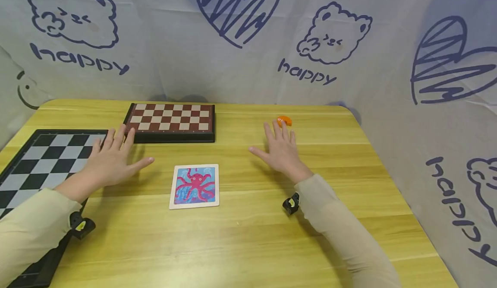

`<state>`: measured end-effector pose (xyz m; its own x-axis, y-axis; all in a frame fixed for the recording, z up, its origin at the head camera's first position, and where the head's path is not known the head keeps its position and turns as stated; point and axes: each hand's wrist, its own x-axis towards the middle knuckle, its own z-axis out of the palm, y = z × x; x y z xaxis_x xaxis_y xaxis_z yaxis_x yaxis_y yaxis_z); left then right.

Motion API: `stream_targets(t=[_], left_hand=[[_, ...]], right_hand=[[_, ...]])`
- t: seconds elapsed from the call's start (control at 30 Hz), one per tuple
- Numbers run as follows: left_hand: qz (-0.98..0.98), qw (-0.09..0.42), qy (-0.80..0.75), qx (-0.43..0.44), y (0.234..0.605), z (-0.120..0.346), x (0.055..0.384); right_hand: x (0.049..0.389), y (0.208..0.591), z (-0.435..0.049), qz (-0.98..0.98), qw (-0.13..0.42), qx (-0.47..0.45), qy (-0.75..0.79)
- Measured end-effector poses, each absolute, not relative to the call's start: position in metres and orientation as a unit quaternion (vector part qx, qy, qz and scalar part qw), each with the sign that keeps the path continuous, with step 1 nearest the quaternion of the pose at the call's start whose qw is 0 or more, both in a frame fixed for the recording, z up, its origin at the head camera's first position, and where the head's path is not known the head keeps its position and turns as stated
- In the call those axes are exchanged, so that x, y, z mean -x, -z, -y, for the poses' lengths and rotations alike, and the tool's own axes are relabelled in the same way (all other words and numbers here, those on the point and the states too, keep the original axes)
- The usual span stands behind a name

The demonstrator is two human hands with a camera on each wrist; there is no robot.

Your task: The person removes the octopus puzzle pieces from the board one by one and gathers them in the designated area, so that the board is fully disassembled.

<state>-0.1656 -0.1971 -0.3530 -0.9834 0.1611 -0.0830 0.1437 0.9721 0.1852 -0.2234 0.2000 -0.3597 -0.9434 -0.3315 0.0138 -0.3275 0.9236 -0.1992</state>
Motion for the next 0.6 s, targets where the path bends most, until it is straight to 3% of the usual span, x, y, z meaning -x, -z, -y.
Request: stream_targets(t=[0.6], left_hand=[[-0.984, 0.070, -0.076, -0.148, 0.363, 0.182, 0.167]], right_hand=[[0.220, 0.355, -0.166, -0.968, 0.023, 0.211, 0.136]])
